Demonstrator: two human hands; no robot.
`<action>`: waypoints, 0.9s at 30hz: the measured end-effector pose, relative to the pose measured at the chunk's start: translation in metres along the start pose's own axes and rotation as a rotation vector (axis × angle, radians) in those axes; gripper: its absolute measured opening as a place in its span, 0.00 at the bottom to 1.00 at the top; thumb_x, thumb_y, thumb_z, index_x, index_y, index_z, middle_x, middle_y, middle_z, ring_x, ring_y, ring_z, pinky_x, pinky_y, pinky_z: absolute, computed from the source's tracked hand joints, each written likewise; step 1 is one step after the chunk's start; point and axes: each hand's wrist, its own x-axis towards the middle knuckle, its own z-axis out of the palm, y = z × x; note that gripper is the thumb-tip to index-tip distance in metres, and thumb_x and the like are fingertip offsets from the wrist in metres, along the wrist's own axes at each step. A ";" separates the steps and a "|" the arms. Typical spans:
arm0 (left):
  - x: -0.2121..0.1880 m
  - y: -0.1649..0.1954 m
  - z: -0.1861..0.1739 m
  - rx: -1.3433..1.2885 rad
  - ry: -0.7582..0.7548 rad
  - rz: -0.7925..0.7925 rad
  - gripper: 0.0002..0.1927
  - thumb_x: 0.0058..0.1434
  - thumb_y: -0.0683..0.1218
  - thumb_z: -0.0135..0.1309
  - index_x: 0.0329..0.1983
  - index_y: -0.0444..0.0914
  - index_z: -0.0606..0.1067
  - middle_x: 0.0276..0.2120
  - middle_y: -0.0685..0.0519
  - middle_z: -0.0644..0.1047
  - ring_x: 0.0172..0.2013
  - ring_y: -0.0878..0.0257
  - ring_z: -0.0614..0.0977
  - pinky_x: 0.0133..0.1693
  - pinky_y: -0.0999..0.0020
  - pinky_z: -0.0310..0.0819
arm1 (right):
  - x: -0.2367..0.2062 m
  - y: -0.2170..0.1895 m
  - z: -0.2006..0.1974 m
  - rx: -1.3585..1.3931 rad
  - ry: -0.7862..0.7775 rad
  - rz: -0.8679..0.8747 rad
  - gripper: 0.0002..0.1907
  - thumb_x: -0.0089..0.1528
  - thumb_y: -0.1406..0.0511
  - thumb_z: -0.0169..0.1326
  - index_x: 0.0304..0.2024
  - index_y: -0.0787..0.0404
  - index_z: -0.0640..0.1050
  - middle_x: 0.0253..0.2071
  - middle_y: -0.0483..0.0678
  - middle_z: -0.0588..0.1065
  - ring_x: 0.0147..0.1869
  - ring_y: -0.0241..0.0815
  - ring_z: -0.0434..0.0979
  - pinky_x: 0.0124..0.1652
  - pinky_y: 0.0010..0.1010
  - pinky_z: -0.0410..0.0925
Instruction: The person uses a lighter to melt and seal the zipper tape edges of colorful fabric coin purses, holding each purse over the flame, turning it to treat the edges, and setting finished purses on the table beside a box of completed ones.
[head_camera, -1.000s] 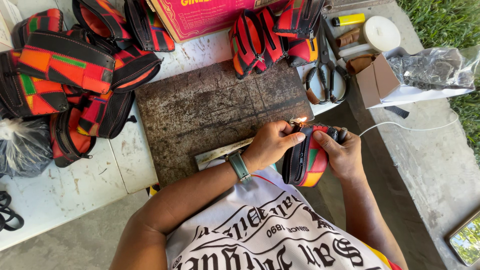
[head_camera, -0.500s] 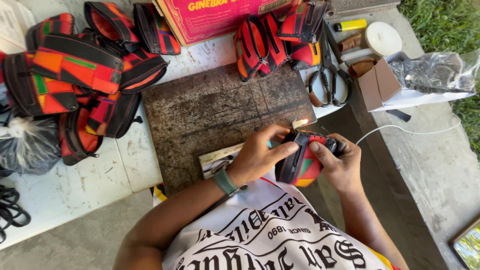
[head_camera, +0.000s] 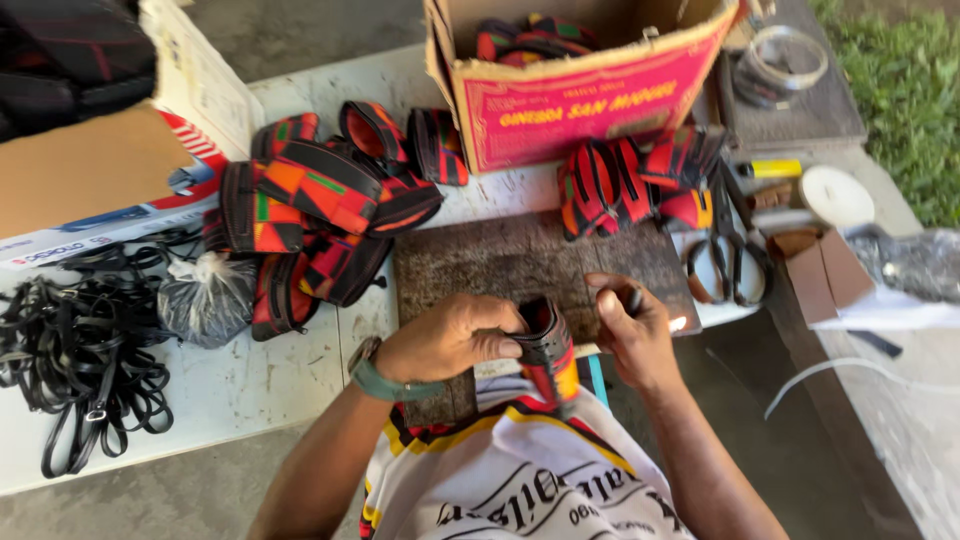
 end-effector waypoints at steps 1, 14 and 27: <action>0.004 -0.011 -0.005 -0.014 -0.020 -0.040 0.11 0.68 0.49 0.58 0.43 0.37 0.76 0.38 0.53 0.81 0.42 0.61 0.84 0.45 0.66 0.77 | 0.004 -0.009 -0.005 -0.078 -0.143 -0.097 0.29 0.60 0.56 0.65 0.59 0.65 0.76 0.42 0.46 0.74 0.43 0.37 0.71 0.42 0.26 0.66; 0.017 -0.056 -0.021 0.028 -0.112 -0.325 0.19 0.56 0.52 0.65 0.24 0.35 0.72 0.19 0.54 0.69 0.26 0.70 0.68 0.28 0.66 0.63 | 0.042 -0.017 -0.003 -0.564 -0.543 0.105 0.17 0.53 0.58 0.70 0.30 0.61 0.76 0.22 0.37 0.69 0.28 0.29 0.67 0.26 0.26 0.61; 0.030 -0.075 0.045 0.286 0.696 -0.113 0.09 0.58 0.43 0.62 0.31 0.36 0.73 0.22 0.48 0.76 0.21 0.65 0.77 0.28 0.67 0.71 | 0.007 0.031 0.031 -0.685 0.240 -0.424 0.13 0.63 0.67 0.63 0.41 0.66 0.72 0.29 0.50 0.76 0.31 0.31 0.73 0.33 0.27 0.69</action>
